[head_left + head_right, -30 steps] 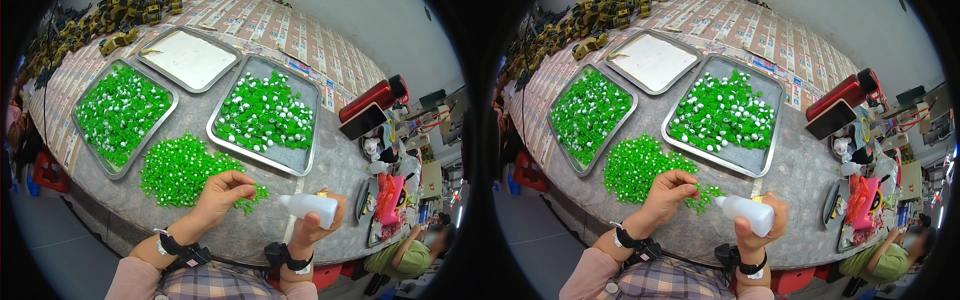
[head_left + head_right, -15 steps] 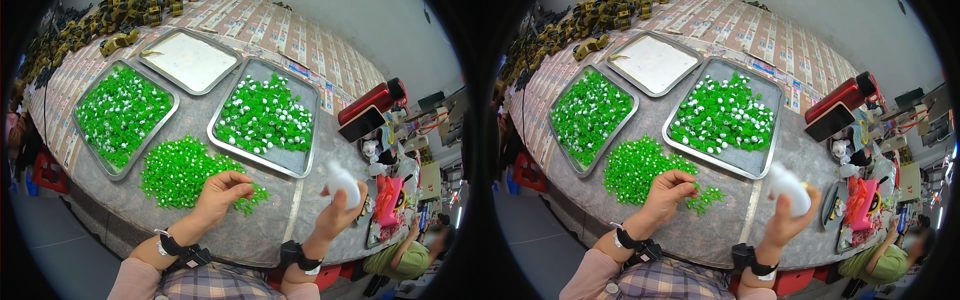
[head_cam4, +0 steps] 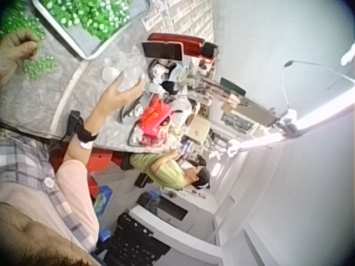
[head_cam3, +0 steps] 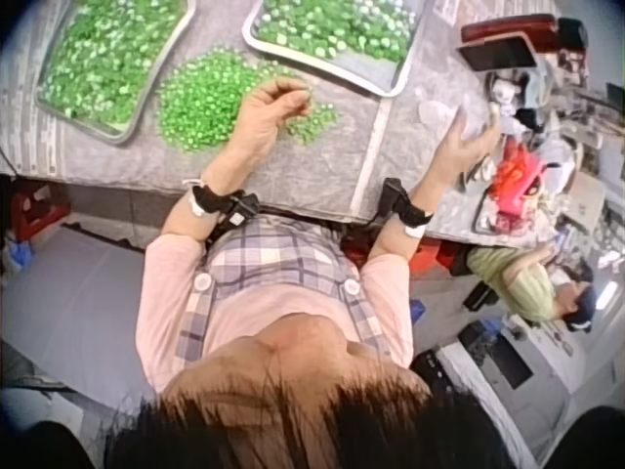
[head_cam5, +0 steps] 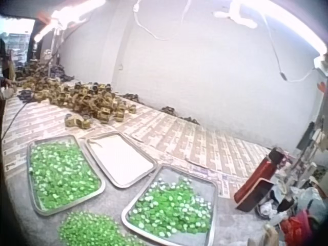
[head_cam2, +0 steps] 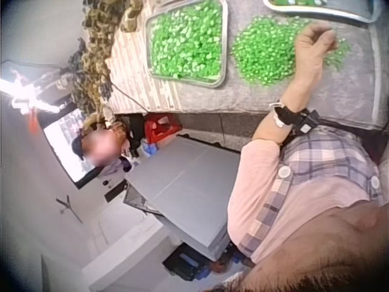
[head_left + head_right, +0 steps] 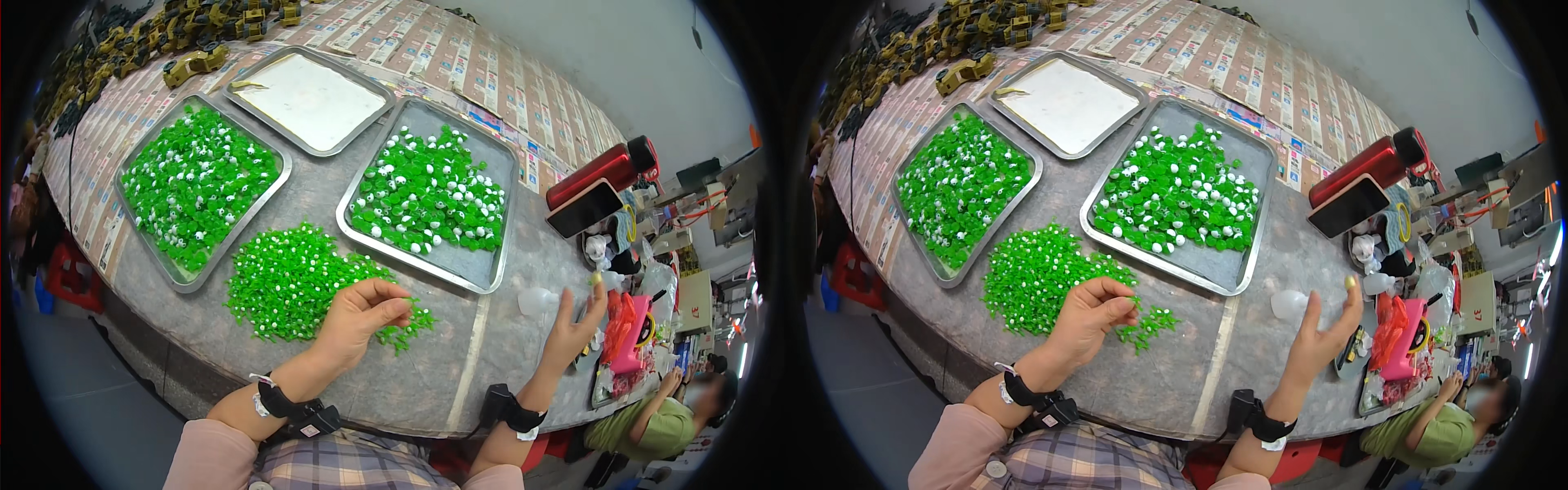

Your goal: The person sits at a table and repeatedly assembles small green and white candy pieces. They pick up a green piece, apply a small amount of liquid from a squeeze bottle, and attach a white piece to it. The finished items are placed into a metal tray on the table.

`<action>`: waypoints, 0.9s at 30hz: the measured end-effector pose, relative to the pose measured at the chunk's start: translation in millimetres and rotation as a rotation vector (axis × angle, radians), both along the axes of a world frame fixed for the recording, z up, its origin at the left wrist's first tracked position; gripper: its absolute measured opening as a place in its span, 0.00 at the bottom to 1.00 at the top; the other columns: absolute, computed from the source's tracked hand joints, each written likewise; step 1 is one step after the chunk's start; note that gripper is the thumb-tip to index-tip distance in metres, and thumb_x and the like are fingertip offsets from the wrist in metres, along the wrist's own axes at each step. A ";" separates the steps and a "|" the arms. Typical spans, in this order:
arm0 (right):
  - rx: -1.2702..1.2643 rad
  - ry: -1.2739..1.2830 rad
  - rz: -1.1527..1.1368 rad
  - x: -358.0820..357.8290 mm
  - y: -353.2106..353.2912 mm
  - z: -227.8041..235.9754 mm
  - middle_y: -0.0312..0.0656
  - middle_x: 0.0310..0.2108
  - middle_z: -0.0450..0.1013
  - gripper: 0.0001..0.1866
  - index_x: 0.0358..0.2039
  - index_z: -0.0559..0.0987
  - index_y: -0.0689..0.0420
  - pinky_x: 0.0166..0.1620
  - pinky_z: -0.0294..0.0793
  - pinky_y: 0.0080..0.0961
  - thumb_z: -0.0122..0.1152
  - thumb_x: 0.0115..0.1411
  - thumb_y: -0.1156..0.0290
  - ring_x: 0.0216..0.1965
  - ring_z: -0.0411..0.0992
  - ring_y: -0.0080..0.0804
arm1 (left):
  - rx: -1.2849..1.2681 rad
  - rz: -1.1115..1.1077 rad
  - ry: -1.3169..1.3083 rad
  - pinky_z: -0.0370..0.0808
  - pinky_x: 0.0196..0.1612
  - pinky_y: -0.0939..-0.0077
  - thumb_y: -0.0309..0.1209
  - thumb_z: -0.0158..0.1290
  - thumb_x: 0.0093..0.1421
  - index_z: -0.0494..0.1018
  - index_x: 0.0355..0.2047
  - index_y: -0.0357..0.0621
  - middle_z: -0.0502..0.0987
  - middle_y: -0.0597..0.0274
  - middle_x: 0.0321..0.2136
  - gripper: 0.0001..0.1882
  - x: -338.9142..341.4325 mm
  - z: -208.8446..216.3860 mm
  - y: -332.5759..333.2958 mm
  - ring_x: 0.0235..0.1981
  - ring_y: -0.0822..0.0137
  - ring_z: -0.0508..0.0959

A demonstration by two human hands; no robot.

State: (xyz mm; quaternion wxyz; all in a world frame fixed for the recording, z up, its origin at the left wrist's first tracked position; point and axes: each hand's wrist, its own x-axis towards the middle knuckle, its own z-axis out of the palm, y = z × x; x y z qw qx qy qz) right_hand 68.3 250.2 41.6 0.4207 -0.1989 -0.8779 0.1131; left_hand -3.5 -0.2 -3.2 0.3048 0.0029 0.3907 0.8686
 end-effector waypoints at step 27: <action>-0.053 -0.489 0.373 -53.8 -12.9 -16.8 0.43 0.24 0.69 0.07 0.25 0.72 0.60 0.31 0.64 0.30 0.55 0.40 0.79 0.28 0.66 0.39 | -0.011 -0.012 -0.020 0.72 0.29 0.82 0.25 0.50 0.50 0.69 0.28 0.40 0.72 0.65 0.23 0.05 -0.8 2.3 1.1 0.24 0.75 0.72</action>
